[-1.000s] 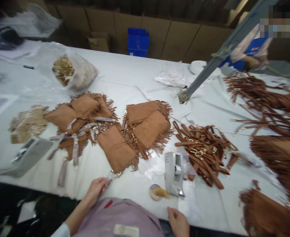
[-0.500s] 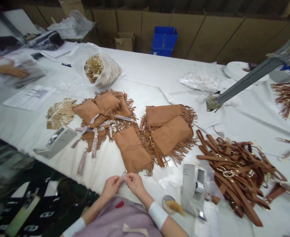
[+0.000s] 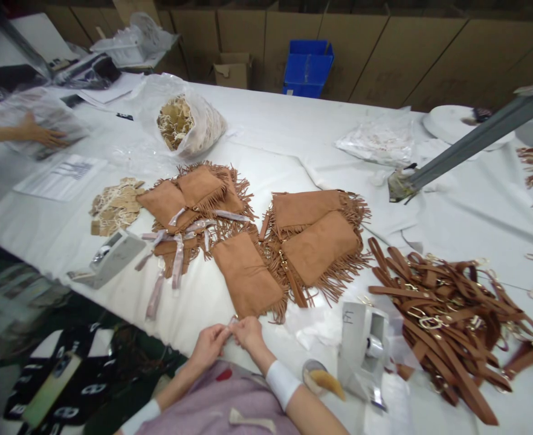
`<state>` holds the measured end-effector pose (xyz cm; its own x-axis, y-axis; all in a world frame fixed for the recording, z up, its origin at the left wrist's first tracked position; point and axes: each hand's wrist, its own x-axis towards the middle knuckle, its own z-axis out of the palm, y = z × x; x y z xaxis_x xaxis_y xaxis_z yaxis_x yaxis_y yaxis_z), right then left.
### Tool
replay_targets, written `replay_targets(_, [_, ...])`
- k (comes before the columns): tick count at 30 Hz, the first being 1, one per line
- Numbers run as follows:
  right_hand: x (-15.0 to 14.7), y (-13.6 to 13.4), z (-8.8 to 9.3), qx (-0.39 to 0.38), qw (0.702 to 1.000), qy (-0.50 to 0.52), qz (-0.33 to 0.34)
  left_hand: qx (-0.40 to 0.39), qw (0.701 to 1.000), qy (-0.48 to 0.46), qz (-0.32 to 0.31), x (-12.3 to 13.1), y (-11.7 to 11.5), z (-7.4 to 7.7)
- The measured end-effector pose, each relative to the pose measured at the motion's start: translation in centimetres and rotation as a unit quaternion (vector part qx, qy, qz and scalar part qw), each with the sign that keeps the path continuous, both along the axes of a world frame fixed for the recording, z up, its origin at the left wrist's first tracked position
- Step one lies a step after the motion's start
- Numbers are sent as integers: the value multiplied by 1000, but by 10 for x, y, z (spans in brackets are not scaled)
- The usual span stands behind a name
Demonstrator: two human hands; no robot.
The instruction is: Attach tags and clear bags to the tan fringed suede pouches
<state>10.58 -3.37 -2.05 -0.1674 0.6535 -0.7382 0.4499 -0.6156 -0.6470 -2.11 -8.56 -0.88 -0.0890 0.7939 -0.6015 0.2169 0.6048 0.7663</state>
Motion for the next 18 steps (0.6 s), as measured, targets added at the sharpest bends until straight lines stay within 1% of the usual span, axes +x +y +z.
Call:
replay_targets(6, [1,-3,4,-68,995,61,-42,-13,999,-30,24,3,-3,-3])
replay_targets(9, [0,-4,4,-86,991,84,-60,-21,999,-27,39,6,-4,-6])
replay_targets(11, [-1,-5,3,-90,989,86,-75,-24,998,-11,57,8,-5,-5])
replay_targets(13, [-3,-7,1,-95,988,85,-86,-4,997,42,61,9,-7,-1])
replay_targets(14, [-4,-7,0,-99,988,84,-90,18,995,80,52,9,-7,1])
replay_targets(16, [-5,-8,-2,-103,987,82,-94,76,987,143,6,8,-8,6])
replay_targets(18, [-6,-8,-3,-104,987,81,-98,126,979,158,-38,6,-9,10])
